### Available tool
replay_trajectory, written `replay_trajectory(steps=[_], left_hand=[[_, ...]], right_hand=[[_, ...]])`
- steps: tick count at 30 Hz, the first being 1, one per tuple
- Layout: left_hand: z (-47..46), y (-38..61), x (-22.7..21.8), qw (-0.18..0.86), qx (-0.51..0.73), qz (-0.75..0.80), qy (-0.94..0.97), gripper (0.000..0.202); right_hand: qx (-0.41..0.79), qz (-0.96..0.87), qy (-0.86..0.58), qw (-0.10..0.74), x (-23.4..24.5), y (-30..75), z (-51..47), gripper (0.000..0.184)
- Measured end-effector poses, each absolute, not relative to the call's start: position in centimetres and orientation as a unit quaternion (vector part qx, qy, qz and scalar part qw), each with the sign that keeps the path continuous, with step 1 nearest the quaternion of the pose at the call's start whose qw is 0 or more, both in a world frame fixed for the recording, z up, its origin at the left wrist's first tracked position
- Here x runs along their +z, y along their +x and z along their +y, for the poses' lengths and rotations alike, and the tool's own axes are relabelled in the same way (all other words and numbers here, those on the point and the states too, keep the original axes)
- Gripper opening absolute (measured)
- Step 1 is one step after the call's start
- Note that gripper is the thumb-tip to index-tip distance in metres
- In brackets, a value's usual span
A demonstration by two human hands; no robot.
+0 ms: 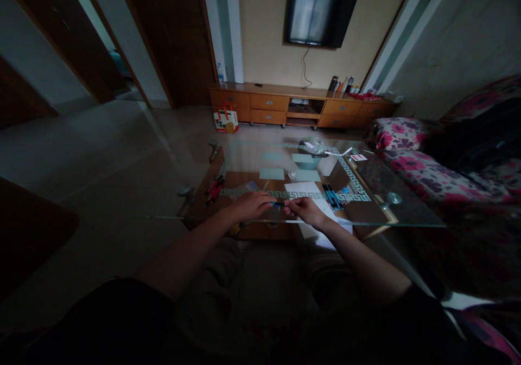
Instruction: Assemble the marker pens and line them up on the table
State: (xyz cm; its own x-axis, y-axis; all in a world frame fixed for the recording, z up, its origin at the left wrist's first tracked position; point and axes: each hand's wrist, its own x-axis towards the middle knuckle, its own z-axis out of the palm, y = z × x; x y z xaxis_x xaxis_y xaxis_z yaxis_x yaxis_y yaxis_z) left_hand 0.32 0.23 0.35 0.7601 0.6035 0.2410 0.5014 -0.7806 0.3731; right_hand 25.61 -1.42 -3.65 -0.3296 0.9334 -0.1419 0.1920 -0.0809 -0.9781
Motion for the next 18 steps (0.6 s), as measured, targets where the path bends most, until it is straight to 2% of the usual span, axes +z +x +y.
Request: replay_trajectory(steps=[18], left_hand=[[0.25,0.15,0.21,0.151,0.169,0.302,0.926,0.030]], right_hand=[[0.509,-0.640,-0.476,0.324,-3.37,25.54,-1.45,0.047]])
